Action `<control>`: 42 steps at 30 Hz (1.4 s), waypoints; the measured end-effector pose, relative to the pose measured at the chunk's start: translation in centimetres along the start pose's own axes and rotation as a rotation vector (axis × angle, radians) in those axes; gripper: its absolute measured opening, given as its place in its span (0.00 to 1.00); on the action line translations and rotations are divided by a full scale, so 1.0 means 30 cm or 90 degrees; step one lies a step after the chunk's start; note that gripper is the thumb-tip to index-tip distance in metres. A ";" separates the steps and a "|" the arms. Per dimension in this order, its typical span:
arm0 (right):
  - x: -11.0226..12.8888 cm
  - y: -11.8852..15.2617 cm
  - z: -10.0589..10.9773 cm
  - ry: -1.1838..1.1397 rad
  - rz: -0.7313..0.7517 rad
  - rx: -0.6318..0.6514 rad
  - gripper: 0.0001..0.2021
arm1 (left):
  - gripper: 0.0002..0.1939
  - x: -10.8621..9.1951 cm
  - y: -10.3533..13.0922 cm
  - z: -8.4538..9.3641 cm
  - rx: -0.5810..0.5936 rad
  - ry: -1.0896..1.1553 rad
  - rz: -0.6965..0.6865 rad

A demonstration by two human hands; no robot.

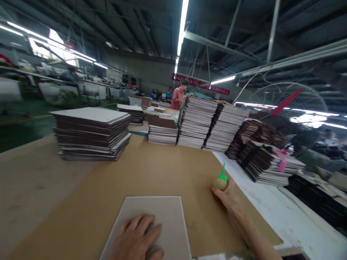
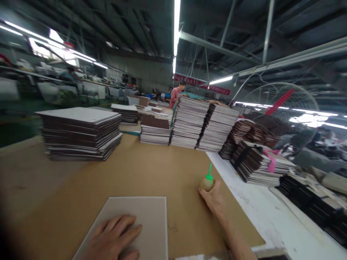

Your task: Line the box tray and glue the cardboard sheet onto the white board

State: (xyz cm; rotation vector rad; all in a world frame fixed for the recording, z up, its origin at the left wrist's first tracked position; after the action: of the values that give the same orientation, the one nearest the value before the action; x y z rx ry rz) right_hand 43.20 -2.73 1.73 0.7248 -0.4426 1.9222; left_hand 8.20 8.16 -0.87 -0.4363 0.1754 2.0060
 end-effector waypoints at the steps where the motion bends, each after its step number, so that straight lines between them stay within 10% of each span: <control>1: 0.041 0.031 -0.015 0.016 0.018 0.036 0.33 | 0.19 -0.013 0.007 0.014 -0.004 0.013 0.002; 6: 0.280 0.212 -0.106 0.065 0.227 0.281 0.29 | 0.16 -0.038 0.033 0.037 -0.070 0.077 -0.019; 18: 0.487 0.447 -0.308 -0.175 0.247 0.565 0.26 | 0.16 -0.038 0.054 0.035 -0.145 0.086 -0.058; 25: 0.584 0.501 -0.420 -0.151 0.332 0.441 0.21 | 0.15 -0.040 0.058 0.035 -0.151 0.103 -0.057; 42: 0.741 0.570 -0.406 0.038 0.616 0.341 0.07 | 0.16 -0.036 0.055 0.026 -0.158 0.097 -0.059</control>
State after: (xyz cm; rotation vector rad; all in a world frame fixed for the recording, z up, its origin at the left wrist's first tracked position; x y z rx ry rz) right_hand 17.01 12.03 7.28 0.8692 -0.2443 3.0355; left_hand 7.01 6.73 0.16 -0.7427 -0.0015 1.9107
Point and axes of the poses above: each hand's wrist, its own y-axis away from the middle knuckle, its own z-axis out of the back of the hand, x = y × z, the point moved 7 cm from there along -y, towards the middle knuckle, and after that the axes turned 9 degrees about -z, right-handed, at the moved point
